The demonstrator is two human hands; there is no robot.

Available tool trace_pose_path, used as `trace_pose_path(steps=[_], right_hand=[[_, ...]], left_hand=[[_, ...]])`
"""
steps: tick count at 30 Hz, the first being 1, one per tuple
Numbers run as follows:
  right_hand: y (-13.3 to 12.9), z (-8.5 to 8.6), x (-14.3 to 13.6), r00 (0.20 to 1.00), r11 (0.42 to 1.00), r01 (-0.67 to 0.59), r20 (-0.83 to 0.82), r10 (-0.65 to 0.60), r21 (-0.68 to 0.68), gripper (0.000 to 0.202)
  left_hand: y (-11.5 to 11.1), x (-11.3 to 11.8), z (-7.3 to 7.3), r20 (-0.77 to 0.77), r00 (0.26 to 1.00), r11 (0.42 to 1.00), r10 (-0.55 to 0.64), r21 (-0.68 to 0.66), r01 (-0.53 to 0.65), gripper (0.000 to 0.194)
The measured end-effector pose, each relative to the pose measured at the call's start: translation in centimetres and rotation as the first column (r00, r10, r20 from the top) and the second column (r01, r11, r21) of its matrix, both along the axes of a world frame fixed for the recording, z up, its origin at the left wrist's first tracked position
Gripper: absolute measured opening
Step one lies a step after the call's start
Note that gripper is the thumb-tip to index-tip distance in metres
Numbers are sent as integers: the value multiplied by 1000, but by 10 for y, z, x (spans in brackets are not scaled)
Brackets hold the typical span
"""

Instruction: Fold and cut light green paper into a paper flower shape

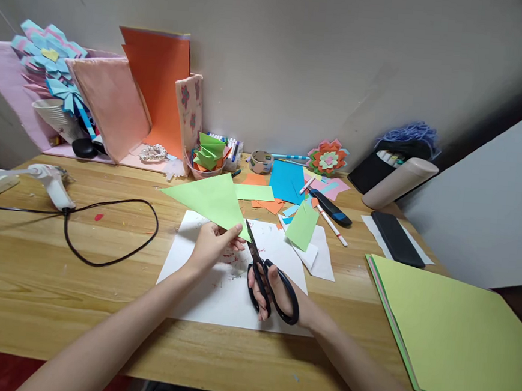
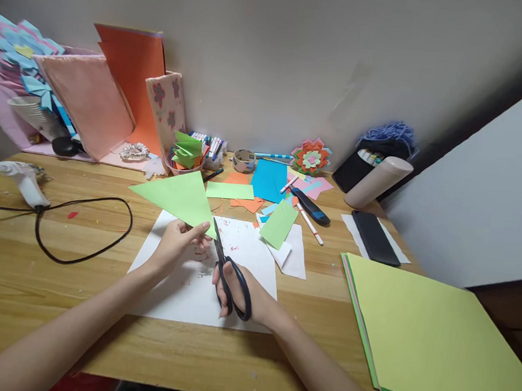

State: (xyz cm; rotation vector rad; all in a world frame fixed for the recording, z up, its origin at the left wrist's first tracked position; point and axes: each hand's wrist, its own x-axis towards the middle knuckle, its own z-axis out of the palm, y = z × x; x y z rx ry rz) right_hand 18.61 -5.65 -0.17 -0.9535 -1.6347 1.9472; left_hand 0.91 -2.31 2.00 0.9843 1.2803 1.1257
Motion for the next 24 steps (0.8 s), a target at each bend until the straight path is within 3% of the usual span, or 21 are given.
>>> trace_pose_path(steps=[8,13,17,21,24], right_hand=[[1,-11,-5,995,996,85,55,-85,5,60],[1,-8,-8,992,995,95,77,-96,10,60],[0,-6,-8,993,997,79,92,-78,-2,60],[-2,-5,-10,995,996,78,72,-76,-31,63],[-4,-5,-13,996,993,86,11,-86,-76,69]], left_hand=[[3,-1,-2,86,996,999,25,-39,-22,32],[9,-6,-9,254,967,995,10,-94,14,28],[13,-10,-12,376,921,989,101,-142,-51,29],[13,-10,-12,386,908,986,165,-102,-135,34],[10,-6,-10,310,934,984,180,-56,-171,36]])
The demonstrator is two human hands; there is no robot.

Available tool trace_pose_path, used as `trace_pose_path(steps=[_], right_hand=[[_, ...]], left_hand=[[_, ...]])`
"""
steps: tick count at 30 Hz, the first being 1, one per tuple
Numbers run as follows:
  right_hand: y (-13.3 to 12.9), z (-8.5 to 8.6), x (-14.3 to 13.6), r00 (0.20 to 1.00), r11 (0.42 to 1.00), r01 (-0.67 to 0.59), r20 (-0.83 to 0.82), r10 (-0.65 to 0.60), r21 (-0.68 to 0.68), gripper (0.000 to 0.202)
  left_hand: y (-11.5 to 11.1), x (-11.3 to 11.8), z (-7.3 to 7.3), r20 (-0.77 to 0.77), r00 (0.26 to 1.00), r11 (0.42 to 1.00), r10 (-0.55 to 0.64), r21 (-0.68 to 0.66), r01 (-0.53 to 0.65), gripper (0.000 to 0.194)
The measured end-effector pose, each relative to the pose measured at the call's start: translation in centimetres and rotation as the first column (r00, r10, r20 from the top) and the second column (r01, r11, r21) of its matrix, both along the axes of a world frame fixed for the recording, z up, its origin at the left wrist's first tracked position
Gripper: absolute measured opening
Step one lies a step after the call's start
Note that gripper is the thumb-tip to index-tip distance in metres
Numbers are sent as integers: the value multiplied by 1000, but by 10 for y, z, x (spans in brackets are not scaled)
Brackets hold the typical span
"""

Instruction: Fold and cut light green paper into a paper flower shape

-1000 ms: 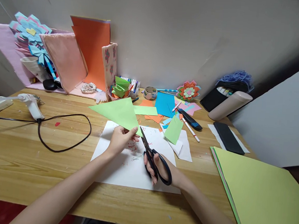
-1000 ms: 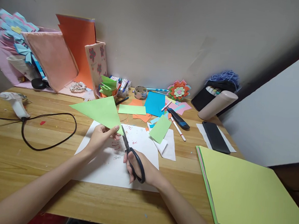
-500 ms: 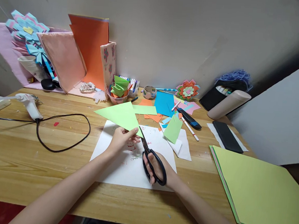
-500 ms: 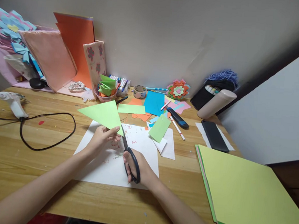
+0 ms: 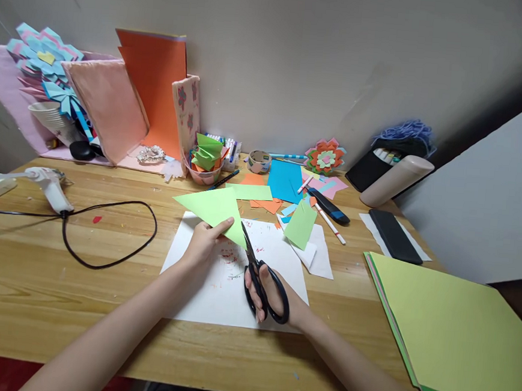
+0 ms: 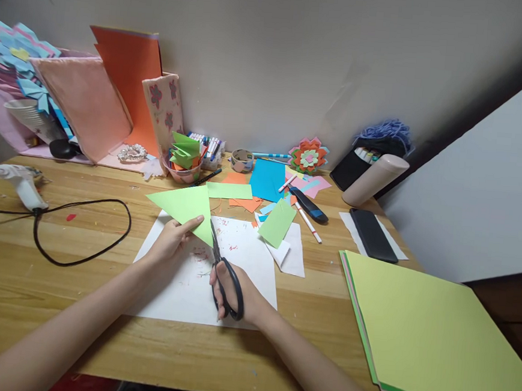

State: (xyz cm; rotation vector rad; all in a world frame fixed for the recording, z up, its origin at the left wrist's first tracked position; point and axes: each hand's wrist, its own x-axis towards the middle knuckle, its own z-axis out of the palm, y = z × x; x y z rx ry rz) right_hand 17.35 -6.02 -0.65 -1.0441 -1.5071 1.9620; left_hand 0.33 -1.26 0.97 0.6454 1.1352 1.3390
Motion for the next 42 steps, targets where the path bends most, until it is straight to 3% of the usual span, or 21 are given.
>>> trace_pose_path(steps=[5,10,18,26,34,42], right_hand=[[-1,-2,-3,998,995,37,-40,-41,-89,73],[-1,-5,-3,997,996,51,-47,-54,-76,69],[2,-8,-3,998,998,63,25,-63,-31,62],[2,-4,-7,997,997,82,-2,-82,-3,70],[6,-5,-10,992,991,123,16,-123,-49,67],[6,4,-10,995,989,99,-15,-101,-108,77]], left_hand=[[-7,7,6,-221,975,999,28,-30,-36,39],[-10,8,10,-321,945,997,62,-27,-74,38],[-10,8,13,-355,932,996,75,-27,-90,38],[-13,11,12,-323,944,997,66,-16,-75,39],[-14,12,11,-324,945,999,41,-11,-47,37],[-13,11,10,-306,952,1000,20,4,-20,38]])
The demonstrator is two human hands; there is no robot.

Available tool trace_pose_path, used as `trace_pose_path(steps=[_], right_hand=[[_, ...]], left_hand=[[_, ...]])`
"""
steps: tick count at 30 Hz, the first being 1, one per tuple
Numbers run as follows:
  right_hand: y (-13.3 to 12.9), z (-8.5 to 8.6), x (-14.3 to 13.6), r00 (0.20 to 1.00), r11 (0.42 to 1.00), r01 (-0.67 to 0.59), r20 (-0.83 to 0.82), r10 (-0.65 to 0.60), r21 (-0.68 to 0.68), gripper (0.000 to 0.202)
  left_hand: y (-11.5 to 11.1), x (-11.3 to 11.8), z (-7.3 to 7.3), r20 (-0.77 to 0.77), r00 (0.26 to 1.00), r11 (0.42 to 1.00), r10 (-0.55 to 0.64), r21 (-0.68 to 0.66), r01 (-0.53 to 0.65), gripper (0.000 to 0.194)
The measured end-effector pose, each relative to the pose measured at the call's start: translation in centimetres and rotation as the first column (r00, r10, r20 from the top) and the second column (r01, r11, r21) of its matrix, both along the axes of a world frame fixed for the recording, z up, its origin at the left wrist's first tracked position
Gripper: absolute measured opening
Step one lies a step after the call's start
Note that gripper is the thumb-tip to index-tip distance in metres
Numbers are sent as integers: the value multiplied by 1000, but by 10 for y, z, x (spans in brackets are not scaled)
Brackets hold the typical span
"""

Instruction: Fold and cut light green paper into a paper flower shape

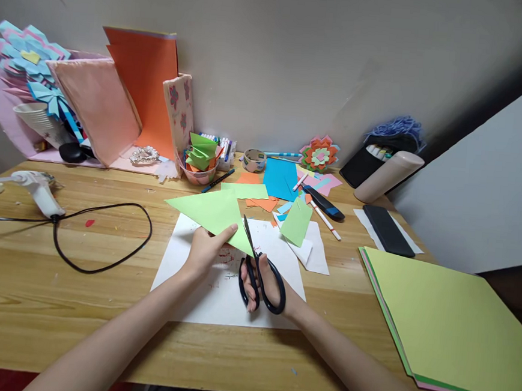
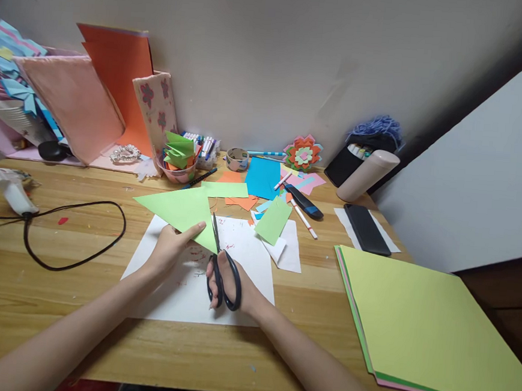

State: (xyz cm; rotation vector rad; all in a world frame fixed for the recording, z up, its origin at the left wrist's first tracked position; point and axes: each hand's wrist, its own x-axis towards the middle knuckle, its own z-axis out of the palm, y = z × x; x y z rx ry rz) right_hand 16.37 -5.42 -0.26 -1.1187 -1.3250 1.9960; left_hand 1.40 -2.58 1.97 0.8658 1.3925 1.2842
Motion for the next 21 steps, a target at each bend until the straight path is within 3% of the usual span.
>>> trace_pose_path(steps=[21], right_hand=[[1,-15,0,999,999,31,9,-31,33,76]], left_hand=[[-3,2,1,16,999,999,-32,-20,32,36]])
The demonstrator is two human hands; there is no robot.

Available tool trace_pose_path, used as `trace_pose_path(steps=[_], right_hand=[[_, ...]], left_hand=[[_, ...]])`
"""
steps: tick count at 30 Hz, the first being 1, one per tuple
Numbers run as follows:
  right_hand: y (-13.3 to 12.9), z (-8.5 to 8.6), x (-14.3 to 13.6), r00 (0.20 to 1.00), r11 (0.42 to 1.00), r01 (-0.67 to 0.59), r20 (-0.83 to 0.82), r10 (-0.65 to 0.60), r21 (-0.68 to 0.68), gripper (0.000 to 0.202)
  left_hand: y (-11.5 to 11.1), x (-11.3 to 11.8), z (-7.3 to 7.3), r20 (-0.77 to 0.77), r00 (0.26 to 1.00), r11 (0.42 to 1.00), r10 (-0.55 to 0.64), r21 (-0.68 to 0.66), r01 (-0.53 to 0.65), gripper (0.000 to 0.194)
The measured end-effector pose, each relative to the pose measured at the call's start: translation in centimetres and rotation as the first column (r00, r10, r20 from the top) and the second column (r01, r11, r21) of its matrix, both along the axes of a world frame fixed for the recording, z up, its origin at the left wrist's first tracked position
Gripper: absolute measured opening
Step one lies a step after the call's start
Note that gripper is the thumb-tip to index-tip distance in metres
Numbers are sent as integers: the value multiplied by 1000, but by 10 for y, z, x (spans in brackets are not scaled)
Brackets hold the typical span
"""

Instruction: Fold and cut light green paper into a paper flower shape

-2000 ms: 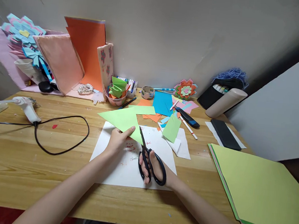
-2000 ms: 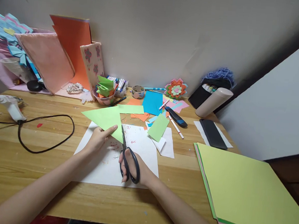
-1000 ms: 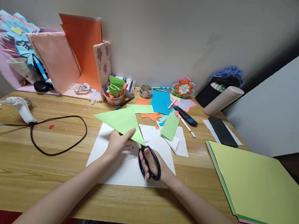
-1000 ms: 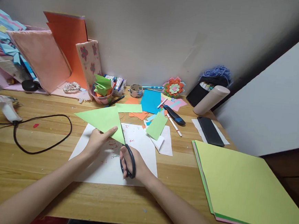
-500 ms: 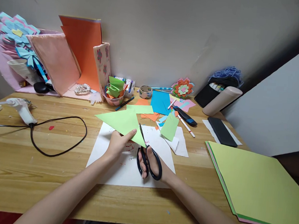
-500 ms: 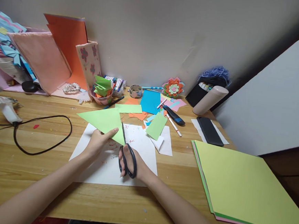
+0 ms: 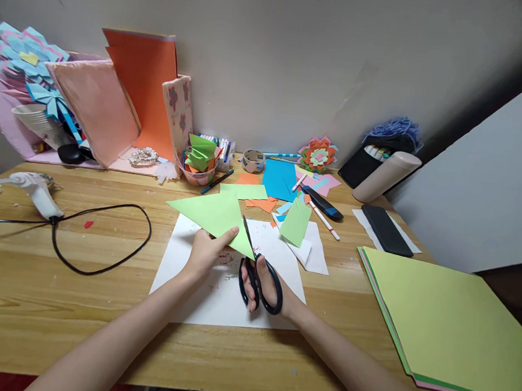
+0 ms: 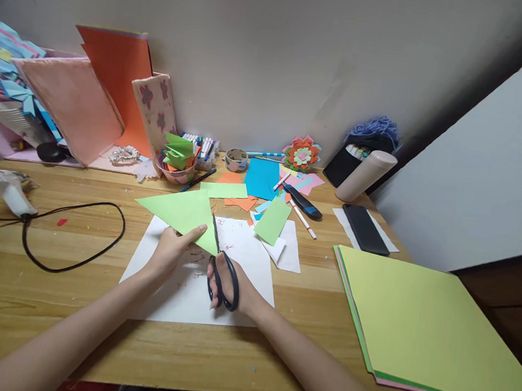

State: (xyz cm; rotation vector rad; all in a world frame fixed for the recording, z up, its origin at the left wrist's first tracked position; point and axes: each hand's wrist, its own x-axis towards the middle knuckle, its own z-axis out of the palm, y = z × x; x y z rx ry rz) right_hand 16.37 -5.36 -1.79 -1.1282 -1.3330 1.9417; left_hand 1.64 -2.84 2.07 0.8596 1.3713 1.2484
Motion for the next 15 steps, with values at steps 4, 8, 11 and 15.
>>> trace_pose_path(steps=[4,8,11,15], right_hand=[[1,2,-1,1000,1000,0,31,0,4,76],[2,2,-2,999,1000,9,38,-9,-3,71],[0,3,-2,998,999,18,62,-21,40,66],[5,6,2,987,983,153,34,-157,100,60]], left_hand=[[0,0,-1,4,1000,1000,15,19,-15,35],[0,1,-1,-10,1000,1000,21,-2,-21,33],[0,1,-2,-22,1000,1000,12,-22,-13,33],[1,1,-3,35,999,999,-38,5,38,36]])
